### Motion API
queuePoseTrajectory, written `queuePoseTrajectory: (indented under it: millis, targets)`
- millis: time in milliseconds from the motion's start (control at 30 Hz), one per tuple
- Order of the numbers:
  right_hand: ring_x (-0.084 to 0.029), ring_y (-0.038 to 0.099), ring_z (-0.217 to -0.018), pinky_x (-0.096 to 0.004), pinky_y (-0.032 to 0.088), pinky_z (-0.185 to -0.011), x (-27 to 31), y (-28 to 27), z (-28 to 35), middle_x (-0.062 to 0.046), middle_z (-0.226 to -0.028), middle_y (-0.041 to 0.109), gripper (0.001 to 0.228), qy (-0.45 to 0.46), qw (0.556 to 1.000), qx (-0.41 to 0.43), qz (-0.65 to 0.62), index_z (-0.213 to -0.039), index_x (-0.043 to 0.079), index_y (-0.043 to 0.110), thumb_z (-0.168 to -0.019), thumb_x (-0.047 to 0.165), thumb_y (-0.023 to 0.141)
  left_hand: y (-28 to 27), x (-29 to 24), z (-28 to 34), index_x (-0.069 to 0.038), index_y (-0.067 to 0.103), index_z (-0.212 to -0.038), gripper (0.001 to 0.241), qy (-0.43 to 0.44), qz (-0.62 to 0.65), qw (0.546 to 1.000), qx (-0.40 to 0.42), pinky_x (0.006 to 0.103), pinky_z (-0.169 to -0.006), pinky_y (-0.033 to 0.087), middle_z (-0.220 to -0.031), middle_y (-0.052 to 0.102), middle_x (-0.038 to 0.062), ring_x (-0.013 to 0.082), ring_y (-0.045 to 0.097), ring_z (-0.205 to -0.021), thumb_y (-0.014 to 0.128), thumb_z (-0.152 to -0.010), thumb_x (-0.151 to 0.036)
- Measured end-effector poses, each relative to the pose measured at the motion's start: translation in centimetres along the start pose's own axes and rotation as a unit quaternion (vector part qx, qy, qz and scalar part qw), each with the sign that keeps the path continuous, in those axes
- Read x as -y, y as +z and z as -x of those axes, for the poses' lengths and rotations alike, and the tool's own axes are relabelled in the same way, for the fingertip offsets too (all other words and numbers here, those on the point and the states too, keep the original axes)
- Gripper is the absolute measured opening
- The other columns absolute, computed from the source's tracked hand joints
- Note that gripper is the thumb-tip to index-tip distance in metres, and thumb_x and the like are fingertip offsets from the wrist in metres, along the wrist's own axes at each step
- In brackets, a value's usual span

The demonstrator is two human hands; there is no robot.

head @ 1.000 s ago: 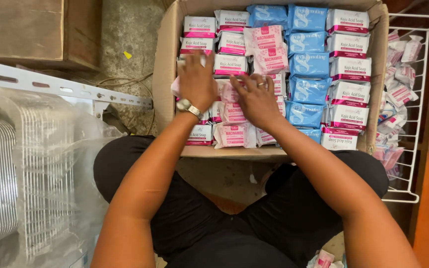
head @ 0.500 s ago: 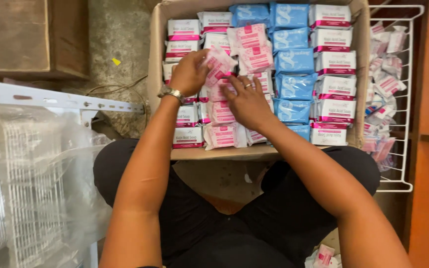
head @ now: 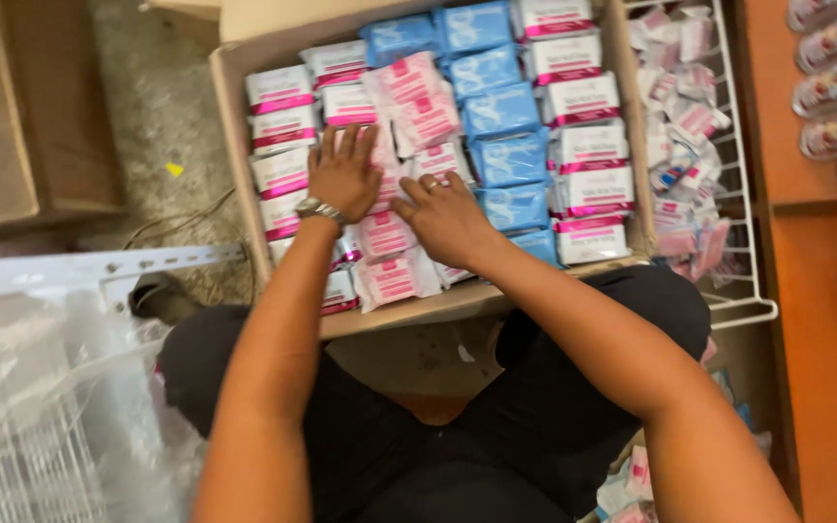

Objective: The person organizes small packaged items by hand into a cardboard box and a metal wire basket.

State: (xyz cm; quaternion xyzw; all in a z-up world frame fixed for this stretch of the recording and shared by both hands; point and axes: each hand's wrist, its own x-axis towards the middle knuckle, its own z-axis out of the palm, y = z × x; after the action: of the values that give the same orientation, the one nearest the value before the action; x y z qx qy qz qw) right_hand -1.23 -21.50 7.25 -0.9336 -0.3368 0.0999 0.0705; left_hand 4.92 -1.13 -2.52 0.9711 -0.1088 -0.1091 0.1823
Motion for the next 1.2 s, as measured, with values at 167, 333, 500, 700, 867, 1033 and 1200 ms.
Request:
queuePoseTrajectory:
  millis: [167, 333, 500, 700, 867, 1033, 1200]
  targets:
    - [-0.035, 0.051, -0.132, -0.057, 0.036, -0.109, -2.0, -0.6, 2.0, -0.017, -0.145, 0.054, 0.045, 0.003, 0.999, -0.042, 0.006, -0.129, 0.011, 0.066, -0.086, 0.010, 0.058, 0.3, -0.6, 1.1, -0.021, 0.018, -0.164, 0.079, 0.059, -0.001, 0.998, 0.002, 0.0672, -0.121, 0.005, -0.171, 0.011, 0.014, 0.0419, 0.003, -0.156, 0.049, -0.099, -0.053]
    - [-0.038, 0.046, -0.134, -0.058, 0.034, -0.108, -4.7, -5.6, 6.0, -0.020, -0.148, 0.049, 0.046, 0.052, 0.996, -0.045, -0.064, -0.130, 0.010, 0.066, -0.085, 0.019, 0.066, 0.3, -4.5, 1.9, -0.011, 0.014, -0.169, 0.084, 0.036, -0.018, 0.991, -0.126, 0.0676, -0.123, -0.001, -0.174, 0.005, 0.021, 0.0385, -0.002, -0.161, 0.051, -0.106, -0.051]
    - [-0.037, 0.048, -0.134, -0.055, 0.039, -0.110, -11.9, -11.0, 14.7, -0.016, -0.150, 0.049, 0.046, 0.130, 0.968, -0.134, -0.169, -0.138, 0.015, 0.065, -0.094, 0.026, 0.072, -1.7, -17.0, 3.6, -0.014, 0.020, -0.168, 0.084, 0.169, 0.129, 0.967, -0.138, 0.0629, -0.129, 0.005, -0.173, 0.013, 0.020, 0.0384, 0.007, -0.162, 0.056, -0.103, -0.053]
    - [-0.015, 0.064, -0.115, -0.032, 0.055, -0.094, -18.8, -12.9, 27.2, -0.003, -0.136, 0.064, 0.041, 0.277, 0.806, -0.228, -0.471, -0.141, 0.012, 0.063, -0.102, 0.025, 0.068, 1.3, -34.3, 4.5, -0.013, 0.027, -0.166, 0.080, 0.302, 0.352, 0.885, -0.031, 0.0508, -0.131, 0.024, -0.170, 0.027, 0.021, 0.0408, 0.026, -0.160, 0.060, -0.101, -0.048]
    - [-0.008, 0.065, -0.108, -0.029, 0.057, -0.085, -26.3, -0.8, 36.1, 0.004, -0.126, 0.068, 0.039, 0.402, 0.661, -0.271, -0.573, -0.137, 0.016, 0.063, -0.099, 0.026, 0.065, 13.3, -45.1, -1.3, -0.010, 0.033, -0.162, 0.074, 0.300, 0.459, 0.836, 0.023, 0.0459, -0.123, 0.039, -0.159, 0.034, 0.026, 0.0450, 0.045, -0.145, 0.058, -0.100, -0.041]
    - [-0.015, 0.065, -0.109, -0.035, 0.053, -0.092, -32.3, 12.5, 39.3, -0.002, -0.123, 0.070, 0.041, 0.419, 0.738, -0.259, -0.460, -0.138, 0.011, 0.066, -0.099, 0.023, 0.071, 21.3, -48.8, -8.2, -0.011, 0.071, -0.125, 0.053, 0.050, 0.367, 0.918, 0.141, 0.0479, -0.110, 0.047, -0.139, 0.059, 0.023, 0.0427, 0.060, -0.124, 0.063, -0.091, -0.051]
    - [-0.023, 0.063, -0.118, -0.037, 0.053, -0.098, -35.2, 12.1, 33.3, -0.012, -0.134, 0.061, 0.056, 0.390, 0.785, -0.262, -0.404, -0.142, 0.006, 0.060, -0.093, 0.026, 0.077, 18.5, -49.0, -14.4, -0.012, 0.060, -0.130, 0.069, -0.021, 0.232, 0.961, 0.151, 0.0520, -0.106, 0.047, -0.144, 0.048, 0.023, 0.0442, 0.054, -0.127, 0.074, -0.075, -0.051]
